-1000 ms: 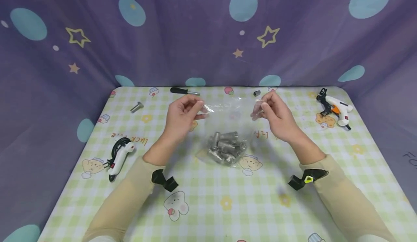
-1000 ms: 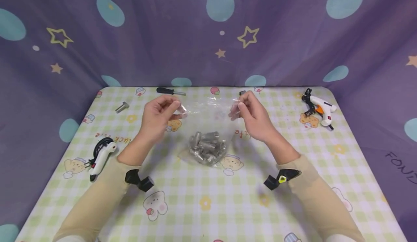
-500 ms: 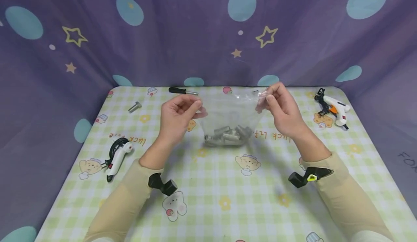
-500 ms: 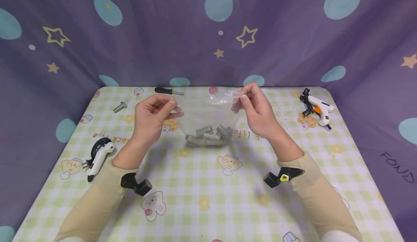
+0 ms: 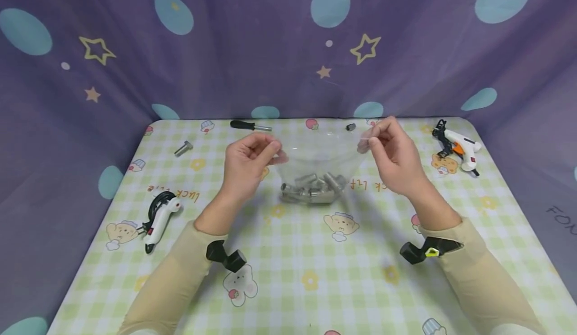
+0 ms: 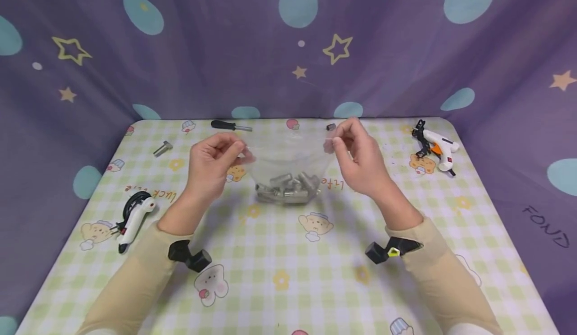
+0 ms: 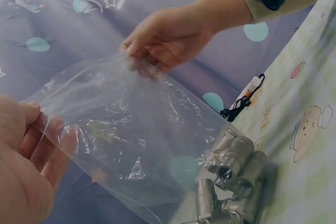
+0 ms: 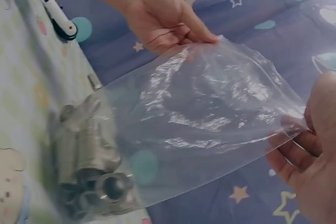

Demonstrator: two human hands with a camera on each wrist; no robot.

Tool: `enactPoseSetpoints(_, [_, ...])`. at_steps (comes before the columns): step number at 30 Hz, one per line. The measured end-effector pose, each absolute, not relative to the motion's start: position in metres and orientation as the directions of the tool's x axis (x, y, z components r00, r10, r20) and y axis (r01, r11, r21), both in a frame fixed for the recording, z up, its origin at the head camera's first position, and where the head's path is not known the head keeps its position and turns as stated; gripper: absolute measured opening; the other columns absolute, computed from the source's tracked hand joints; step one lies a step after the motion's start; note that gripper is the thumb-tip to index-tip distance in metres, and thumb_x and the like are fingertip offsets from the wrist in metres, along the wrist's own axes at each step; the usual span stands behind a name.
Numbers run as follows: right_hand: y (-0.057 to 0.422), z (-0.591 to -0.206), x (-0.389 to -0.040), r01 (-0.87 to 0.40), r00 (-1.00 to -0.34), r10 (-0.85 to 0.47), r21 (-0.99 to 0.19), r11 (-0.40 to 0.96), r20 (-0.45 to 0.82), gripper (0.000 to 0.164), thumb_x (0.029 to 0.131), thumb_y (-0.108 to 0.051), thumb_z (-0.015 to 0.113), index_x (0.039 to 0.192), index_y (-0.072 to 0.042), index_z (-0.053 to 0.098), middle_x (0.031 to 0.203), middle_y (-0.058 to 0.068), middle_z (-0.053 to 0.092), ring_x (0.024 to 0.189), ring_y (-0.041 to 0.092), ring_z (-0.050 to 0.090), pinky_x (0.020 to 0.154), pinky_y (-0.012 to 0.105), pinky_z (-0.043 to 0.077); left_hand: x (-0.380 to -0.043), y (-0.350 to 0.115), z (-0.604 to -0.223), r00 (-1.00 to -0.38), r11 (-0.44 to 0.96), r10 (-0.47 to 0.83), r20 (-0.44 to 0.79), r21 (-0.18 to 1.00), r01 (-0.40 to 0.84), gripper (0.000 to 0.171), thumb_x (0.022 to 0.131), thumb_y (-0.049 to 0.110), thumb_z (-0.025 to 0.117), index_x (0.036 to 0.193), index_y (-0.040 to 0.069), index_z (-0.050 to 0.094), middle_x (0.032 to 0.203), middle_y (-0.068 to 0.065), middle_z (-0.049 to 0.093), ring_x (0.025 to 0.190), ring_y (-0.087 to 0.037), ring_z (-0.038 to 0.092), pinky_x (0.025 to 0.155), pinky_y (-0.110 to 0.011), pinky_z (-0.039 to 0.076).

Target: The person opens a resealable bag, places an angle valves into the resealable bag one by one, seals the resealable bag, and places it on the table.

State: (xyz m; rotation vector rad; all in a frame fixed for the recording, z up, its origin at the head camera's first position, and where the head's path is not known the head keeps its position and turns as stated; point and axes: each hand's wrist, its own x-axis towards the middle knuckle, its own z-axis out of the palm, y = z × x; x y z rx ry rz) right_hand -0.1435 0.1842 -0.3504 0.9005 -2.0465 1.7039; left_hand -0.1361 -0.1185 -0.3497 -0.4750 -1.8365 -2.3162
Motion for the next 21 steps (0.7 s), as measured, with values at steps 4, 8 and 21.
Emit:
enactPoseSetpoints(4, [0.179,-0.336,-0.146,-0.704,-0.710,-0.258,-0.670,0.238,0.655,0.014,0.099,0.007,0.061,0.110,0.014,0.056,0.101,0.009,0.067,0.092,0.013,0.066,0.088,0.020,0.055,-0.136,-0.117,-0.351,-0.925,-0.234,0.067,0.375,0.907,0.350,0.016,0.098,-0.006,0.070,0.096,0.007,0.078,0.087,0.004,0.077,0.075,-0.010,0.077,0.083,-0.037,0.068])
enactPoseSetpoints(8, [0.161,-0.317,-0.149,-0.771,-0.620,-0.356,-0.459,0.441,0.700,0.024,0.094,-0.009,0.074,0.116,0.001,0.071,0.107,0.014,0.072,0.098,0.022,0.067,0.092,0.028,0.054,-0.137,-0.115,-0.353,-0.907,-0.237,0.055,0.417,0.888,0.393,0.003,0.094,0.005,0.081,0.096,0.003,0.080,0.088,0.005,0.078,0.080,-0.010,0.079,0.083,-0.036,0.068])
enactPoseSetpoints(21, [0.100,-0.292,-0.152,-0.847,-0.520,-0.587,-0.286,0.448,0.621,0.004,0.094,-0.011,0.079,0.098,-0.013,0.078,0.095,0.003,0.074,0.088,0.024,0.061,0.076,0.038,0.043,-0.136,-0.116,-0.354,-0.852,-0.177,0.113,0.512,0.854,0.489,0.023,0.096,0.005,0.078,0.100,-0.017,0.073,0.094,0.005,0.079,0.087,-0.010,0.078,0.084,-0.035,0.068])
